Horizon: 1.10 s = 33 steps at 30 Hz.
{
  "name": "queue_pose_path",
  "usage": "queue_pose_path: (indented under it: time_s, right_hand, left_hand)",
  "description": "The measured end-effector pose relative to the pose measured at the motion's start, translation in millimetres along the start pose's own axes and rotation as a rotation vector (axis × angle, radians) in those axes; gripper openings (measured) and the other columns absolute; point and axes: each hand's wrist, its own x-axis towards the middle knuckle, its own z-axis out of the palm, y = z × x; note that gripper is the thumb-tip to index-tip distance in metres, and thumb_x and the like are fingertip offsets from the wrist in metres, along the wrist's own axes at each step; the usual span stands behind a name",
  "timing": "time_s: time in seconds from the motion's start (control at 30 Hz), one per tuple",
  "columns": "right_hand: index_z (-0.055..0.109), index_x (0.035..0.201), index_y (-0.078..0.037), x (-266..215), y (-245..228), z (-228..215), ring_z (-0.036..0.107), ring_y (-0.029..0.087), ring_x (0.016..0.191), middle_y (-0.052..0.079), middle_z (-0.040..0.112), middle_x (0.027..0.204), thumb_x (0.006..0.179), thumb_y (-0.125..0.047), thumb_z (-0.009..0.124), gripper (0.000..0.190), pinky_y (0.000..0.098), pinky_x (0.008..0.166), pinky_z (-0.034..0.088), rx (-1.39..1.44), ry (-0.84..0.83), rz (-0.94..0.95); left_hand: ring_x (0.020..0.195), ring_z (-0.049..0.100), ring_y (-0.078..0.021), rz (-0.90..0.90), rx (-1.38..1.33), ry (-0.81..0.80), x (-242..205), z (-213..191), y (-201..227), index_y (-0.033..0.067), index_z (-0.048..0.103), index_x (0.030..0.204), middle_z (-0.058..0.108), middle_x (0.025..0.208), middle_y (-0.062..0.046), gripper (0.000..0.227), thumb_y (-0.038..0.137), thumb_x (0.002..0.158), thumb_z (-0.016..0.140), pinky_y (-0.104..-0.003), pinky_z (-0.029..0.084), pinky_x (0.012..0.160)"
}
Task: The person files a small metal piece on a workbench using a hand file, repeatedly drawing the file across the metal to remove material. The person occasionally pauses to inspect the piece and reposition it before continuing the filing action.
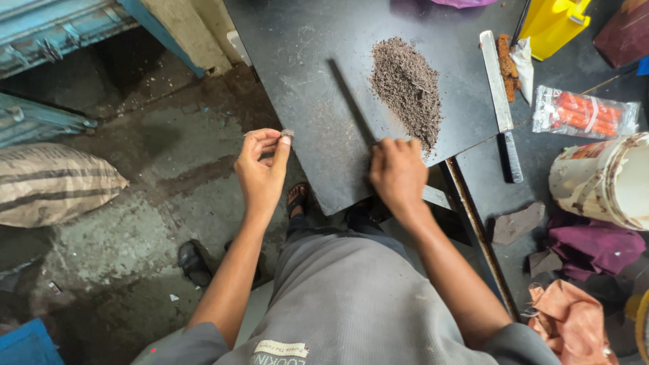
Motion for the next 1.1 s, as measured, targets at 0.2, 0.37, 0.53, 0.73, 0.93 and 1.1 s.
queue_pose_path:
  time_s: [0.2,0.37,0.53,0.73,0.93,1.1]
  right_hand:
    - [0.068,0.103,-0.004,-43,34,-27,0.063,0.030,0.071,0.014,0.064,0.088,0.103,-0.013,0.069,0.009,0.0434,0.062,0.049,0.107,0.090,0.175]
    - [0.069,0.112,-0.007,-78,41,-20,0.066,0.025,0.067,0.012,0.063,0.089,0.103,-0.011,0.070,0.011,0.0367,0.057,0.050,0.092,0.197,0.208]
    - [0.072,0.118,-0.010,-82,39,-13,0.061,0.021,0.062,0.008,0.062,0.084,0.100,-0.011,0.075,0.018,0.0343,0.056,0.048,0.091,0.277,0.224]
    - [0.073,0.116,-0.011,-74,39,-20,0.060,0.022,0.064,0.005,0.063,0.082,0.096,-0.013,0.081,0.021,0.0350,0.058,0.046,0.148,0.256,0.159]
    - [0.073,0.117,-0.009,-61,42,-36,0.065,0.023,0.069,0.006,0.067,0.085,0.091,-0.022,0.081,0.030,0.0387,0.060,0.049,0.237,0.055,0.193]
    - [0.075,0.112,-0.011,-57,47,-49,0.067,0.029,0.072,0.009,0.065,0.085,0.085,-0.023,0.080,0.030,0.0430,0.062,0.051,0.194,-0.178,0.200]
  left_hand:
    - [0.093,0.073,-0.0133,0.096,0.086,-0.109,9,7,-3,0.0006,0.062,0.112,0.074,0.106,-0.009,0.021,0.008,0.097,0.073,-0.026,0.060,0.072]
    - [0.100,0.075,-0.0193,0.224,0.199,-0.203,1,22,-5,0.0009,0.063,0.111,0.074,0.110,-0.012,0.017,0.005,0.098,0.073,-0.031,0.061,0.078]
    - [0.103,0.075,-0.0225,0.303,0.296,-0.332,-2,41,-1,0.0017,0.066,0.112,0.074,0.112,-0.011,0.018,0.005,0.097,0.074,-0.034,0.061,0.082]
    - [0.103,0.074,-0.0219,0.293,0.314,-0.530,3,68,2,0.0045,0.067,0.117,0.075,0.112,-0.010,0.028,0.007,0.091,0.076,-0.033,0.060,0.081]
    - [0.101,0.073,-0.0231,0.272,0.415,-0.653,3,79,-1,0.0066,0.070,0.118,0.076,0.108,-0.010,0.036,0.004,0.083,0.080,-0.034,0.057,0.082]
    - [0.103,0.074,-0.0208,0.228,0.308,-0.649,5,66,-1,0.0027,0.070,0.120,0.075,0.114,-0.012,0.036,0.008,0.086,0.081,-0.031,0.060,0.085]
